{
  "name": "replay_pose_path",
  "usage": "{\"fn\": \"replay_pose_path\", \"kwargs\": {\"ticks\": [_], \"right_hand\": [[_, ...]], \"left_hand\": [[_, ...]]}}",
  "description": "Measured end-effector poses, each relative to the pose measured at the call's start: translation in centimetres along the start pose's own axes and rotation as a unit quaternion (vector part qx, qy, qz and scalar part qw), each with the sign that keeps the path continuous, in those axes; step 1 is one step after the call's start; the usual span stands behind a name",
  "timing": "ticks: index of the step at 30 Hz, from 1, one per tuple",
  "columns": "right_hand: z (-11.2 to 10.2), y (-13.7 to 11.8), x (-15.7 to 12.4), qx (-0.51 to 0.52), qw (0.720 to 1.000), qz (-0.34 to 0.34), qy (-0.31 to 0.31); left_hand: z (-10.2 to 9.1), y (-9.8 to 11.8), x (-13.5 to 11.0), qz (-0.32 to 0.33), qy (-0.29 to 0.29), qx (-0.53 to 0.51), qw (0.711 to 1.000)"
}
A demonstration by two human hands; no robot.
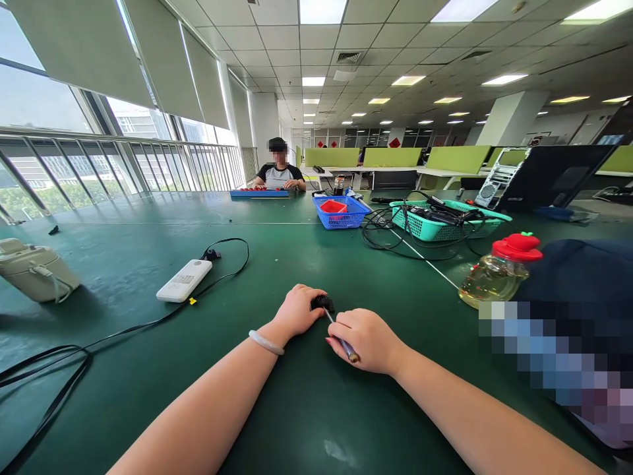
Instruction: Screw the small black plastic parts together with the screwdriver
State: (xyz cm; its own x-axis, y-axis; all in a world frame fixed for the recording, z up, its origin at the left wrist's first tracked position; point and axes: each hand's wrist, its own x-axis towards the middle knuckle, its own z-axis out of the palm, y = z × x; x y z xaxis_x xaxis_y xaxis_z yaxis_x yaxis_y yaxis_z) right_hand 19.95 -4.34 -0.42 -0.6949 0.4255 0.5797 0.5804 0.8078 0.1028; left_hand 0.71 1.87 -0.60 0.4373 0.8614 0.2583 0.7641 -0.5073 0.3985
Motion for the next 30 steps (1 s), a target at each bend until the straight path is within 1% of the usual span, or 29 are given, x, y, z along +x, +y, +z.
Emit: {"fn": "replay_pose_path", "kwargs": {"ticks": [4,7,12,15,23,30], "right_hand": [[0.43,-0.28,-0.12,-0.012,0.999,-0.008,-0.041],[0.5,-0.36,-0.08,-0.008,0.999,-0.002,-0.047],[0.1,-0.16,0.11,0.012,1.0,0.027,-0.002],[-0.14,-0.06,0.18,0.017,0.999,0.033,0.02],[0.04,-0.09,0.23,0.009,0.999,0.018,0.04],[0.21,-0.08,0.21,0.0,0.998,0.021,0.055]], "left_hand": [[-0.02,-0.03,0.01,-0.004,-0.002,-0.004,1.0],[-0.06,0.03,-0.05,-0.004,-0.003,-0.007,1.0],[-0.06,0.14,-0.13,-0.004,0.0,-0.008,1.0],[-0.03,0.13,-0.16,0.001,0.001,-0.008,1.0],[-0.23,0.01,-0.29,-0.009,0.0,-0.015,1.0],[0.04,-0.25,-0.15,-0.028,-0.006,-0.026,0.999]]}}
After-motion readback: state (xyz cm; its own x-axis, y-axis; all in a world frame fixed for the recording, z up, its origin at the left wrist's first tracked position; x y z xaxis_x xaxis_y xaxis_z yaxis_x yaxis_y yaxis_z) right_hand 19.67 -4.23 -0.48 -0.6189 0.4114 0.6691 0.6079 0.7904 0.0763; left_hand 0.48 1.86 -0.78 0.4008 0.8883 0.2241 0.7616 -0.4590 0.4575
